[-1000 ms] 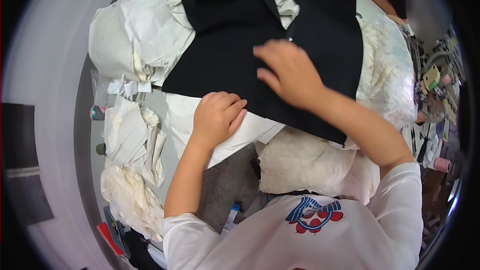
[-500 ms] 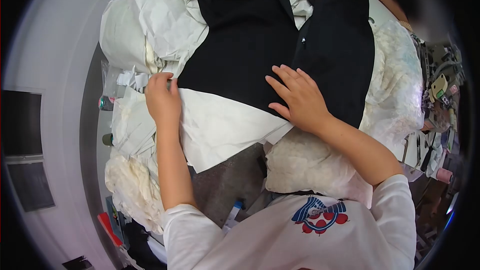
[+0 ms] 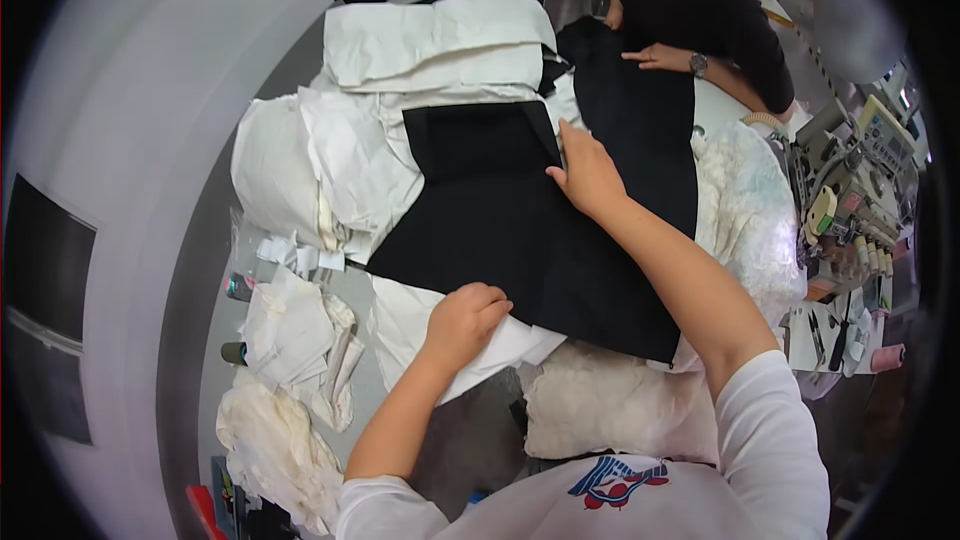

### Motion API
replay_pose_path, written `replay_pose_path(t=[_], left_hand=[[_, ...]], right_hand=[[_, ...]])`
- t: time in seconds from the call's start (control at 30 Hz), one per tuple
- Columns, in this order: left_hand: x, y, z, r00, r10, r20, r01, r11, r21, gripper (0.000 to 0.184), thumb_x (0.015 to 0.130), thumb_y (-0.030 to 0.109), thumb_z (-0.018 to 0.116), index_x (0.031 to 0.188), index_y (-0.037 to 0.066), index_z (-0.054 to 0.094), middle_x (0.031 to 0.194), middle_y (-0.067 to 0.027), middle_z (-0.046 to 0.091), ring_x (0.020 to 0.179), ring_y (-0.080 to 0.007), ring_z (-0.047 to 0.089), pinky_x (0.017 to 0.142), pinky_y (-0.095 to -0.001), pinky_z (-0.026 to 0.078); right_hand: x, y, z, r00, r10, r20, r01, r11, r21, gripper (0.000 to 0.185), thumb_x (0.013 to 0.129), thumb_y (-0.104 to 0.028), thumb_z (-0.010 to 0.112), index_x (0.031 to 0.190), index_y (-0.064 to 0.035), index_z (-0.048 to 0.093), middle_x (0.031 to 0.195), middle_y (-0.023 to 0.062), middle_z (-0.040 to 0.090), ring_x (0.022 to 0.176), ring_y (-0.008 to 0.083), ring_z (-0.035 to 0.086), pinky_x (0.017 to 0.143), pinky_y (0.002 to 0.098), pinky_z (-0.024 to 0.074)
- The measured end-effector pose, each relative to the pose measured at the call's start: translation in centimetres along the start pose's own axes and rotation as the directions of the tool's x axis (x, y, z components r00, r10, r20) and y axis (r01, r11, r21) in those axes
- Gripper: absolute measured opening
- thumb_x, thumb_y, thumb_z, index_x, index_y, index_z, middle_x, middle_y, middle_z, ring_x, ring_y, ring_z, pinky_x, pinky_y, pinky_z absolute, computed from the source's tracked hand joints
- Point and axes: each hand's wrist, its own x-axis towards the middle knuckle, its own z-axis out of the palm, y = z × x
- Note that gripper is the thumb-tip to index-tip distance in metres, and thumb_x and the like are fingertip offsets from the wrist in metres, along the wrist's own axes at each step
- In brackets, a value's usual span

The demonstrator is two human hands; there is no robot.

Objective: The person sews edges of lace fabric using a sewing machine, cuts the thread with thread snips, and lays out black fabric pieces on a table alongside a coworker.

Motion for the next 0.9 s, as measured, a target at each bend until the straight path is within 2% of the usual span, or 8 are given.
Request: replay_pose_path(t=[0.13, 0.23, 0.4, 0.5, 0.53, 0.6, 0.67, 0.9], left_hand=[[0.6, 0.7, -1.5, 0.934, -0.328, -0.141, 0.307, 0.939, -0.152, 0.007, 0.079, 0.006, 0.062, 0.086, 0.006, 0.064, 0.095, -0.0068, 0.066, 0.088, -0.0257, 0.063, 0.073, -0.0322, 0.052], [1.4, 0.5, -3.5, 0.8, -0.554, -0.23, 0.271, 0.676, -0.685, 0.02, 0.09, -0.002, 0.044, 0.11, 0.001, 0.048, 0.112, -0.0145, 0.063, 0.097, -0.0156, 0.062, 0.079, -0.0246, 0.047], [5.4, 3.8, -8.0, 0.693, -0.648, -0.315, 0.044, 0.475, -0.879, 0.023, 0.09, -0.002, 0.053, 0.111, 0.002, 0.043, 0.093, -0.0023, 0.047, 0.079, -0.0087, 0.048, 0.069, -0.0197, 0.045], [6.2, 3.8, -9.0, 0.658, -0.637, -0.401, -0.208, 0.358, -0.91, 0.031, 0.095, 0.013, 0.048, 0.122, 0.0, 0.039, 0.103, -0.0074, 0.056, 0.092, -0.0117, 0.056, 0.076, -0.0236, 0.048], [6.5, 3.8, -9.4, 0.607, -0.709, -0.36, -0.178, 0.32, -0.931, 0.032, 0.096, 0.014, 0.047, 0.123, -0.001, 0.041, 0.105, -0.0099, 0.059, 0.095, -0.0156, 0.059, 0.083, -0.0283, 0.05], [5.1, 1.1, -8.0, 0.408, -0.885, -0.224, -0.233, 0.136, -0.963, 0.028, 0.097, 0.013, 0.045, 0.12, -0.002, 0.046, 0.108, -0.0123, 0.059, 0.095, -0.0203, 0.061, 0.083, -0.0323, 0.053], [3.3, -1.2, -6.4, 0.371, -0.925, -0.08, -0.197, 0.006, -0.98, 0.019, 0.095, 0.01, 0.046, 0.11, -0.001, 0.05, 0.107, -0.0135, 0.06, 0.091, -0.0236, 0.063, 0.076, -0.0355, 0.056], [-1.5, -5.7, -2.3, 0.205, -0.965, 0.162, 0.129, -0.137, -0.982, 0.005, 0.095, 0.006, 0.045, 0.096, 0.001, 0.047, 0.094, -0.0135, 0.06, 0.078, -0.0258, 0.066, 0.068, -0.0391, 0.059]], right_hand=[[4.2, 0.0, -0.7, 0.894, 0.28, 0.351, -0.285, 0.958, -0.039, 0.036, 0.084, -0.02, 0.065, 0.113, -0.0016, 0.054, 0.101, 0.0123, 0.064, 0.097, 0.0324, 0.061, 0.083, 0.0432, 0.0488], [6.4, -0.3, -2.0, 0.632, 0.255, 0.732, -0.648, -0.345, 0.679, 0.014, 0.087, -0.022, 0.058, 0.098, -0.0133, 0.058, 0.085, 0.0019, 0.064, 0.077, 0.0156, 0.06, 0.06, 0.0316, 0.049], [11.1, -2.8, -9.5, 0.94, 0.175, 0.293, -0.246, -0.251, 0.936, 0.012, 0.086, -0.024, 0.06, 0.087, -0.0119, 0.06, 0.077, 0.0002, 0.066, 0.067, 0.0157, 0.063, 0.067, 0.0302, 0.0517], [11.2, -8.7, -14.0, 0.953, 0.3, -0.042, -0.005, 0.155, 0.988, 0.026, 0.086, -0.034, 0.062, 0.081, -0.0088, 0.06, 0.07, 0.0003, 0.063, 0.057, 0.0117, 0.056, 0.058, 0.0296, 0.0465], [14.3, -6.8, -12.8, 0.974, 0.222, 0.045, -0.087, 0.183, 0.979, 0.027, 0.081, -0.025, 0.066, 0.091, 0.0006, 0.061, 0.083, 0.0136, 0.066, 0.068, 0.0319, 0.061, 0.066, 0.0381, 0.0498], [14.4, -7.8, -10.8, 0.996, -0.022, -0.091, 0.067, 0.846, 0.529, 0.028, 0.087, -0.037, 0.058, 0.085, -0.0099, 0.064, 0.083, 0.0076, 0.068, 0.067, 0.0264, 0.062, 0.065, 0.0393, 0.0497], [13.4, -9.0, -7.4, 0.98, 0.01, -0.2, 0.083, 0.887, 0.453, 0.041, 0.086, -0.038, 0.061, 0.073, 0.001, 0.059, 0.067, 0.0116, 0.062, 0.065, 0.0193, 0.06, 0.063, 0.0343, 0.0473], [6.2, -4.5, -0.4, 0.897, -0.189, 0.399, 0.055, 0.945, 0.323, 0.034, 0.085, -0.037, 0.06, 0.104, -0.0092, 0.064, 0.104, 0.0106, 0.066, 0.099, 0.0285, 0.062, 0.084, 0.0378, 0.0488]])
